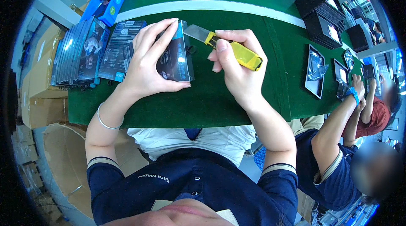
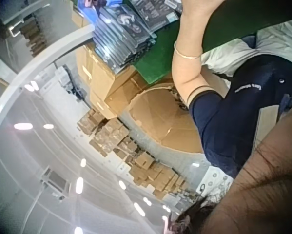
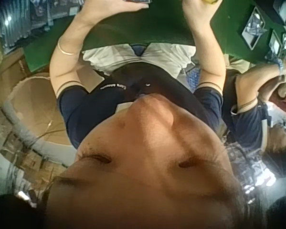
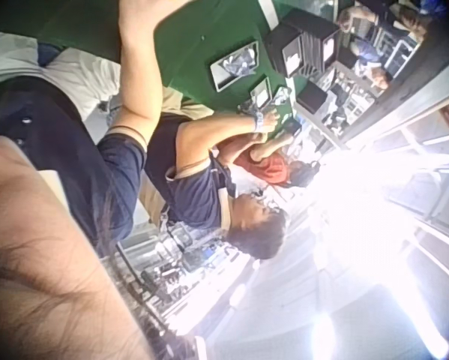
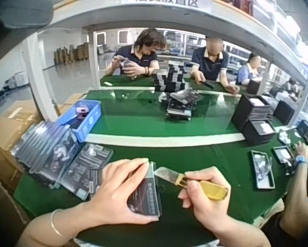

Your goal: Unpack consumer electronics or media items from plastic wrap and boxes for inspection or processing.

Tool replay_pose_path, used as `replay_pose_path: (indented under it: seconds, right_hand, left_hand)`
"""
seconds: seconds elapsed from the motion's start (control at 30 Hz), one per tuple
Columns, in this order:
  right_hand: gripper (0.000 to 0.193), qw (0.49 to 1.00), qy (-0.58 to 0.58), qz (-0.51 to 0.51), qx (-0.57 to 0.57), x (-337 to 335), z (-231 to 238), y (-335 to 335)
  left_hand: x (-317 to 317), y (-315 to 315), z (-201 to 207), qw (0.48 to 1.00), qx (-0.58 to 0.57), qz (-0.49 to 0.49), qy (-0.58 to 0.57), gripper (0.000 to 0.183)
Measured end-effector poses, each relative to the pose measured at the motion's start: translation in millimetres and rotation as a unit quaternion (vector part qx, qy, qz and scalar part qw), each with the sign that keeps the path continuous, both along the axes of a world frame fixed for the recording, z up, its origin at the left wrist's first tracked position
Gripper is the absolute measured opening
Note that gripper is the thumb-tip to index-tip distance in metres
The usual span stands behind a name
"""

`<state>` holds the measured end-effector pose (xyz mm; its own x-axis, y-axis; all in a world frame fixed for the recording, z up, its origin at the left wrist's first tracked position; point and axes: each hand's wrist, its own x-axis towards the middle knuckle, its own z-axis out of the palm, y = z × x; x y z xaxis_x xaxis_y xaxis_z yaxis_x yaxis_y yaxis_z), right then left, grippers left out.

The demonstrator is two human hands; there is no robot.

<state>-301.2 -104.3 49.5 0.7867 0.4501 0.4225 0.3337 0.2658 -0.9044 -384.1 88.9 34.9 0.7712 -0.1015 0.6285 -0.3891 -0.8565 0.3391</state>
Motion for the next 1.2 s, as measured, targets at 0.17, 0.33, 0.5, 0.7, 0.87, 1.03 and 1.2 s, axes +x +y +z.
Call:
replay_pose_path:
  seconds: [0.17,0.33,0.5,0.7,0.87,1.03,1.2]
  right_hand:
    - [0.016,0.999,-0.047,-0.027,0.009,-5.4,-5.8,9.0]
    - [0.015,0.998,-0.060,-0.025,-0.007,-5.4,-3.6,11.2]
    - [0.014,1.000,-0.003,0.014,0.001,0.1,-4.5,6.9]
    - [0.014,0.999,-0.005,0.038,-0.033,-11.1,-2.0,6.3]
    - [0.013,0.998,-0.014,0.044,-0.045,-8.6,0.6,-0.4]
    - [0.013,0.997,-0.005,0.063,-0.054,-14.3,2.9,-0.1]
    - [0.015,0.993,-0.002,0.073,-0.096,0.0,13.2,-8.6]
  left_hand:
    - [-0.9,1.9,0.2,1.000,-0.003,0.012,0.010,0.104]
    - [-1.3,2.7,1.4,1.000,-0.003,0.024,0.012,0.103]
    - [-0.7,-0.1,0.7,0.999,0.015,0.045,0.012,0.103]
    - [1.2,7.1,3.6,0.999,-0.001,0.042,0.002,0.102]
    - [2.5,10.3,2.5,0.999,-0.005,0.054,0.000,0.101]
    - [4.9,16.3,4.6,0.998,-0.003,0.064,-0.012,0.101]
    - [6.6,15.9,4.4,0.997,0.005,0.073,-0.009,0.099]
